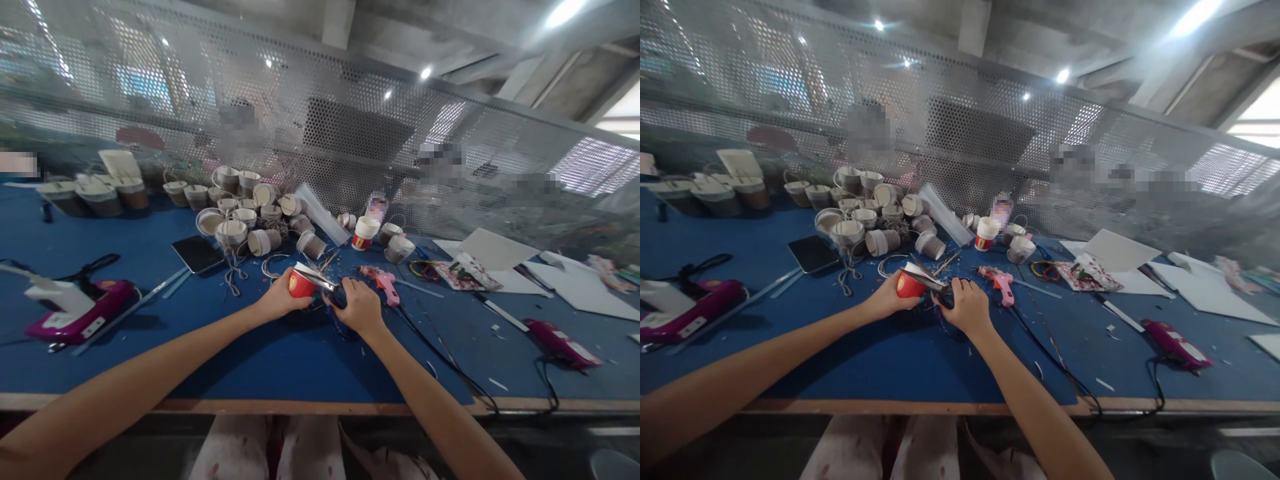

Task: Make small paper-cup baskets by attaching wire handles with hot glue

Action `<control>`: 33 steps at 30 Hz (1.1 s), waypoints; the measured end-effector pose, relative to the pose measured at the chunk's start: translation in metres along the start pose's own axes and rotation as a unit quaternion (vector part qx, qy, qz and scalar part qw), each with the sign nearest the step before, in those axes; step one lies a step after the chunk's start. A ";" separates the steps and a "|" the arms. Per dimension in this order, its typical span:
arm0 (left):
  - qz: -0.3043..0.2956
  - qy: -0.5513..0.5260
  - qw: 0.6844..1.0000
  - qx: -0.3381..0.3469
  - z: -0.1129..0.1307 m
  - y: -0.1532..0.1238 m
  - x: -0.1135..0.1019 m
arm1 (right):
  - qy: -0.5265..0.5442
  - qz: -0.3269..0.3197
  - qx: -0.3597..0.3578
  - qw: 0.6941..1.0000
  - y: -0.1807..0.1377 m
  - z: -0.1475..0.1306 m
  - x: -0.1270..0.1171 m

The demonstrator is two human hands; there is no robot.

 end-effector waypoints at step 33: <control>0.035 0.095 0.995 0.002 0.016 -0.007 -0.006 | -0.010 0.016 -0.006 1.000 -0.001 -0.003 -0.004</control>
Point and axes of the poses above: each hand's wrist, its own y-axis towards the middle knuckle, its own x-axis out of the palm, z = x × y, the point moved 9 cm from there along y, towards the middle knuckle, and after that the axes turned 13 degrees about -z, right-handed, at the moved point
